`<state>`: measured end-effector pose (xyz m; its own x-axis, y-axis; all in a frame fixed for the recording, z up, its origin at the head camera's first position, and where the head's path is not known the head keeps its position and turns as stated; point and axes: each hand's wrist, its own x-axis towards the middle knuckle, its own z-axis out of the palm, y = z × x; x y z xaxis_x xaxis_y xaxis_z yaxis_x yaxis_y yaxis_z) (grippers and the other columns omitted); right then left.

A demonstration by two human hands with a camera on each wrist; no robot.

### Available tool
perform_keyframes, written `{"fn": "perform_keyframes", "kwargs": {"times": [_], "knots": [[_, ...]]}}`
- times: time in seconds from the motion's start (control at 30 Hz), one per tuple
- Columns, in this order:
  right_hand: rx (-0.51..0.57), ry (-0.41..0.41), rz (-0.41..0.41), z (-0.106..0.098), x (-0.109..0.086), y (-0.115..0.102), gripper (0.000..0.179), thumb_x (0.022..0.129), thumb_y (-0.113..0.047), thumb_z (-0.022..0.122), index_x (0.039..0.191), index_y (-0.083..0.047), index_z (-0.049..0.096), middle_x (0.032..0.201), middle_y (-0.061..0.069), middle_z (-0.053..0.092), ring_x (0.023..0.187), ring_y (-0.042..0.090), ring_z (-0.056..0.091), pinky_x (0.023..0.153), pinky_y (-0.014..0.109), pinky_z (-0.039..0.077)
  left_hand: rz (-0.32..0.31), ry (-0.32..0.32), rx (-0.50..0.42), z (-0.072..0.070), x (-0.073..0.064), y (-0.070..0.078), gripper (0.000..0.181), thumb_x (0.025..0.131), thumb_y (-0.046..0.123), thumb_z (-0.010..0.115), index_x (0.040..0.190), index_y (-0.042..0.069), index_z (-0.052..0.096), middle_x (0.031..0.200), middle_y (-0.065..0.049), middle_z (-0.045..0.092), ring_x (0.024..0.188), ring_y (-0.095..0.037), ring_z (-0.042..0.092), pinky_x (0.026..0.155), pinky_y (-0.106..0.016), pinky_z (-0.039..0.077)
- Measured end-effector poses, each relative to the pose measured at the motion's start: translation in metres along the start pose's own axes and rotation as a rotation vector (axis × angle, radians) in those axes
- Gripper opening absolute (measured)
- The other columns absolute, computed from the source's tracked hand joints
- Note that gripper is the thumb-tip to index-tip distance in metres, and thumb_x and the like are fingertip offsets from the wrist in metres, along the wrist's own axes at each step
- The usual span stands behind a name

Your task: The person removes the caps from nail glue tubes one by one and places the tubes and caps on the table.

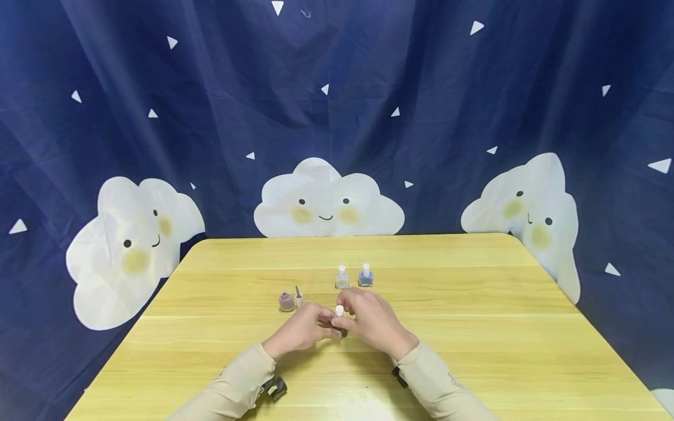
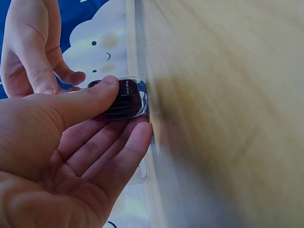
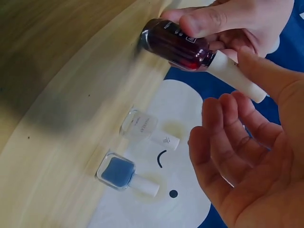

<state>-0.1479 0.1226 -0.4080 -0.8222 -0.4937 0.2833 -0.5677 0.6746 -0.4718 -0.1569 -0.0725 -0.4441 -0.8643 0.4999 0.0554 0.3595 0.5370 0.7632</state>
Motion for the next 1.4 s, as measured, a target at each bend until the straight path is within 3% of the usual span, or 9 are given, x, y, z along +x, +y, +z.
{"fn": "perform_keyframes", "kwargs": {"times": [0.17, 0.43, 0.57, 0.7, 0.83, 1.07, 1.2, 1.4], "knots": [[0.006, 0.005, -0.008, 0.0006, 0.001, -0.0013, 0.015, 0.088, -0.02, 0.081, 0.089, -0.019, 0.066, 0.084, -0.011, 0.064, 0.079, 0.014, 0.065, 0.066, 0.024, 0.048, -0.007, 0.002, 0.008, 0.0007, 0.0002, 0.0, 0.008, 0.084, 0.012, 0.084, 0.091, 0.013, 0.08, 0.083, 0.003, 0.078, 0.072, 0.0, 0.066, 0.074, -0.02, 0.053], [0.019, -0.038, -0.045, -0.0019, -0.0005, -0.005, 0.015, 0.091, -0.012, 0.076, 0.104, -0.013, 0.07, 0.095, -0.007, 0.069, 0.081, 0.017, 0.066, 0.065, 0.023, 0.048, 0.003, 0.004, 0.011, 0.0008, 0.0, 0.0, 0.005, 0.085, 0.013, 0.084, 0.086, 0.013, 0.079, 0.08, 0.004, 0.078, 0.069, 0.001, 0.064, 0.07, -0.019, 0.052], [0.028, -0.05, -0.031, -0.0016, -0.0014, -0.0046, 0.021, 0.09, -0.017, 0.079, 0.108, -0.013, 0.069, 0.097, -0.006, 0.069, 0.082, 0.017, 0.066, 0.065, 0.023, 0.048, 0.017, 0.008, 0.028, 0.0006, -0.0011, -0.0008, 0.004, 0.085, 0.012, 0.083, 0.087, 0.012, 0.079, 0.081, 0.003, 0.078, 0.071, 0.002, 0.065, 0.072, -0.019, 0.054], [0.021, -0.034, 0.005, -0.0007, -0.0015, -0.0031, 0.019, 0.088, -0.024, 0.081, 0.098, -0.016, 0.067, 0.089, -0.009, 0.065, 0.076, 0.01, 0.062, 0.062, 0.022, 0.047, -0.005, 0.001, 0.016, 0.0006, -0.001, -0.0003, 0.007, 0.085, 0.012, 0.084, 0.091, 0.012, 0.08, 0.083, 0.003, 0.078, 0.072, 0.001, 0.067, 0.074, -0.019, 0.054], [0.013, -0.013, 0.009, -0.001, -0.0006, -0.0028, 0.014, 0.089, -0.02, 0.08, 0.09, -0.018, 0.067, 0.082, -0.011, 0.064, 0.072, 0.006, 0.06, 0.061, 0.021, 0.047, -0.023, -0.003, -0.003, 0.0007, -0.0001, 0.0006, 0.009, 0.084, 0.011, 0.084, 0.092, 0.012, 0.08, 0.083, 0.003, 0.078, 0.071, 0.001, 0.066, 0.074, -0.019, 0.054], [0.067, -0.046, -0.027, -0.002, -0.0001, -0.0031, 0.017, 0.091, -0.009, 0.076, 0.107, -0.01, 0.071, 0.096, -0.004, 0.069, 0.079, 0.014, 0.064, 0.065, 0.022, 0.049, -0.013, 0.006, 0.008, 0.0013, 0.0012, 0.0002, 0.006, 0.083, 0.011, 0.085, 0.087, 0.012, 0.079, 0.081, 0.003, 0.078, 0.07, 0.001, 0.064, 0.071, -0.019, 0.052], [0.094, -0.055, -0.03, -0.0018, 0.0002, -0.0022, 0.02, 0.093, -0.014, 0.076, 0.111, -0.011, 0.069, 0.102, -0.001, 0.071, 0.08, 0.011, 0.062, 0.065, 0.022, 0.049, -0.01, 0.005, 0.0, 0.0005, 0.0, 0.0006, 0.007, 0.084, 0.01, 0.084, 0.089, 0.012, 0.08, 0.081, 0.003, 0.078, 0.07, 0.001, 0.064, 0.071, -0.019, 0.052], [0.077, -0.01, -0.049, -0.0022, 0.0012, -0.0002, 0.01, 0.093, -0.021, 0.077, 0.097, -0.015, 0.07, 0.089, -0.008, 0.066, 0.071, 0.002, 0.055, 0.062, 0.021, 0.048, -0.022, 0.004, -0.001, 0.0002, -0.0004, 0.0014, 0.013, 0.082, 0.01, 0.085, 0.094, 0.012, 0.081, 0.083, 0.002, 0.078, 0.071, -0.001, 0.066, 0.072, -0.02, 0.053]]}}
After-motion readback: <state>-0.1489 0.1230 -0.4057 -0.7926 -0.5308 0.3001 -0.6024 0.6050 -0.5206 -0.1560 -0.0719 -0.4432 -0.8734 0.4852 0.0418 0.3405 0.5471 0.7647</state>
